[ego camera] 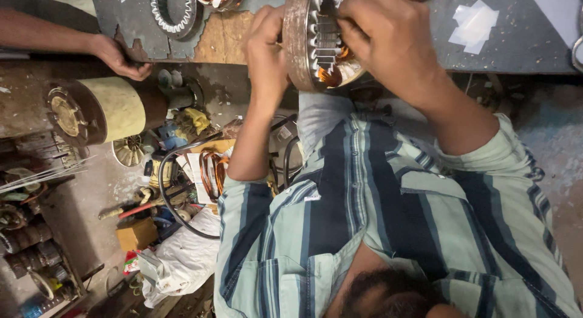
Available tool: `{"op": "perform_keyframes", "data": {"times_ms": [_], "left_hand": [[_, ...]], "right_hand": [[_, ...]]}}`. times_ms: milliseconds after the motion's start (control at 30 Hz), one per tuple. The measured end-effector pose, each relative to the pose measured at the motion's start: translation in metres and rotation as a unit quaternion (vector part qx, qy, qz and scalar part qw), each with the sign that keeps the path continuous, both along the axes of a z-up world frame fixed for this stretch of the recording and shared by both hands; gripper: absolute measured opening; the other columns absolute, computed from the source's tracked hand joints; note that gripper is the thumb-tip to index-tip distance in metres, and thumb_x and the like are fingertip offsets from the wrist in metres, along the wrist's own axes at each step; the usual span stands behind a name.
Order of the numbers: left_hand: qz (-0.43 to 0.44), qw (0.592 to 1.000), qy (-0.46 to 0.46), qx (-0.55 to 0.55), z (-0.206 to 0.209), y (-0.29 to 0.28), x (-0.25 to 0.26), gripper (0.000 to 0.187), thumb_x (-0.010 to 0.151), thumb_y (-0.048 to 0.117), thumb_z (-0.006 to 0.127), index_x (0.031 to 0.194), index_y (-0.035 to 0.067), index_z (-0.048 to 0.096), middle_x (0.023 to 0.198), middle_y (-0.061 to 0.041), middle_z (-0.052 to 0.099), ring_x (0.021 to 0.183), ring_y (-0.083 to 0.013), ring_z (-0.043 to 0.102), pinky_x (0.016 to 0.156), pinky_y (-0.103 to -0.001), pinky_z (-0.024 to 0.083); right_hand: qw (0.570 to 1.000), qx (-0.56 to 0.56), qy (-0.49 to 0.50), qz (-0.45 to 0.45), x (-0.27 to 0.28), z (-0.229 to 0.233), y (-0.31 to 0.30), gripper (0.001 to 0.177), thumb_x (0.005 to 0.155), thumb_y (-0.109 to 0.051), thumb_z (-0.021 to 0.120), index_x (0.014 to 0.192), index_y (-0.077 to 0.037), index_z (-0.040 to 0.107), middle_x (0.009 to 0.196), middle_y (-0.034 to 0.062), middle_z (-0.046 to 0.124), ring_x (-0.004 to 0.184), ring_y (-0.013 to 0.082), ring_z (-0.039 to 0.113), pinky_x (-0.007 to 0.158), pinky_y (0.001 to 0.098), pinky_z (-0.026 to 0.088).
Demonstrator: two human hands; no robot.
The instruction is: The person winds copper wire around a motor stator core, threading the wire through slots and securing it with white insulating tape. The person repeatedly rotates the stator and adjusts the wire placement by hand.
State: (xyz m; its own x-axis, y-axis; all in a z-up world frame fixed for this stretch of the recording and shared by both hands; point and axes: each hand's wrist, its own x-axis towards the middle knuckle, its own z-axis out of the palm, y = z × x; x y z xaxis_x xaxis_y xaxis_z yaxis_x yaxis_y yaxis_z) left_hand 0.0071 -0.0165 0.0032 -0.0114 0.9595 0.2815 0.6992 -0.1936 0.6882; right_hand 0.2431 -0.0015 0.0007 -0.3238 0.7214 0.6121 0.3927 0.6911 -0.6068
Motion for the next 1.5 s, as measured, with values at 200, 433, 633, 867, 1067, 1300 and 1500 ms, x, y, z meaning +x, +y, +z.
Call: {"op": "perform_keyframes", "data": {"times_ms": [200, 433, 633, 867, 1067, 1300, 1500], "left_hand": [[-0.135, 0.980, 0.080, 0.119, -0.004, 0.007, -0.004, 0.016, 0.085, 0.000, 0.074, 0.101, 0.000, 0.073, 0.109, -0.014, 0.069, 0.104, -0.0304, 0.063, 0.089, -0.039, 0.052], [-0.109, 0.992, -0.066, 0.008, -0.016, 0.031, -0.018, 0.010, 0.089, 0.001, 0.076, 0.097, -0.005, 0.073, 0.094, -0.010, 0.074, 0.087, -0.0193, 0.069, 0.078, -0.032, 0.055], [-0.121, 0.959, -0.206, -0.151, -0.045, 0.057, -0.035, 0.014, 0.091, 0.007, 0.079, 0.094, -0.005, 0.074, 0.088, -0.006, 0.077, 0.078, -0.0082, 0.067, 0.073, -0.028, 0.055], [-0.132, 0.991, -0.024, 0.005, -0.053, 0.041, -0.054, 0.035, 0.098, 0.003, 0.080, 0.128, -0.005, 0.064, 0.126, -0.016, 0.061, 0.119, -0.0248, 0.059, 0.105, -0.037, 0.047], [0.080, 0.949, -0.303, 0.032, -0.038, -0.055, -0.050, 0.025, 0.099, 0.003, 0.075, 0.123, -0.003, 0.069, 0.102, -0.007, 0.066, 0.078, -0.0117, 0.059, 0.068, -0.025, 0.046], [-0.152, 0.951, -0.223, 0.151, -0.047, -0.101, 0.009, 0.028, 0.086, 0.002, 0.079, 0.111, 0.007, 0.067, 0.089, -0.010, 0.066, 0.081, -0.0242, 0.064, 0.073, -0.036, 0.053], [-0.223, 0.971, -0.086, 0.013, -0.052, -0.102, 0.074, 0.035, 0.092, 0.012, 0.080, 0.124, 0.007, 0.069, 0.117, -0.014, 0.071, 0.105, -0.0338, 0.072, 0.095, -0.041, 0.058]], "right_hand": [[0.997, -0.062, 0.039, -0.008, -0.001, -0.006, 0.002, 0.007, 0.094, -0.002, 0.079, 0.098, 0.001, 0.074, 0.094, 0.0139, 0.069, 0.083, 0.0304, 0.070, 0.071, 0.0406, 0.053], [0.987, -0.103, 0.117, 0.040, -0.007, -0.047, 0.016, 0.025, 0.097, -0.003, 0.072, 0.117, 0.007, 0.061, 0.115, 0.0196, 0.064, 0.108, 0.0374, 0.062, 0.094, 0.0460, 0.049], [0.980, -0.175, 0.056, 0.076, -0.004, -0.071, 0.030, 0.019, 0.103, -0.007, 0.067, 0.118, 0.004, 0.064, 0.103, 0.0171, 0.068, 0.098, 0.0328, 0.067, 0.088, 0.0439, 0.051], [0.964, -0.214, 0.152, 0.033, -0.003, -0.050, 0.005, 0.023, 0.109, -0.012, 0.068, 0.126, 0.003, 0.062, 0.116, 0.0181, 0.069, 0.107, 0.0348, 0.067, 0.093, 0.0422, 0.053], [0.967, -0.142, -0.102, -0.186, 0.062, -0.052, -0.080, 0.044, 0.102, -0.014, 0.084, 0.141, -0.008, 0.065, 0.121, 0.0139, 0.063, 0.111, 0.0336, 0.061, 0.094, 0.0421, 0.052], [0.950, -0.151, -0.221, -0.160, 0.070, -0.070, -0.084, 0.031, 0.091, -0.009, 0.081, 0.122, -0.009, 0.076, 0.114, 0.0143, 0.060, 0.099, 0.0335, 0.063, 0.078, 0.0426, 0.052], [0.985, -0.122, -0.119, -0.014, 0.068, -0.065, -0.091, 0.020, 0.094, 0.003, 0.075, 0.111, -0.005, 0.071, 0.119, 0.0119, 0.072, 0.104, 0.0316, 0.071, 0.089, 0.0408, 0.057]]}}
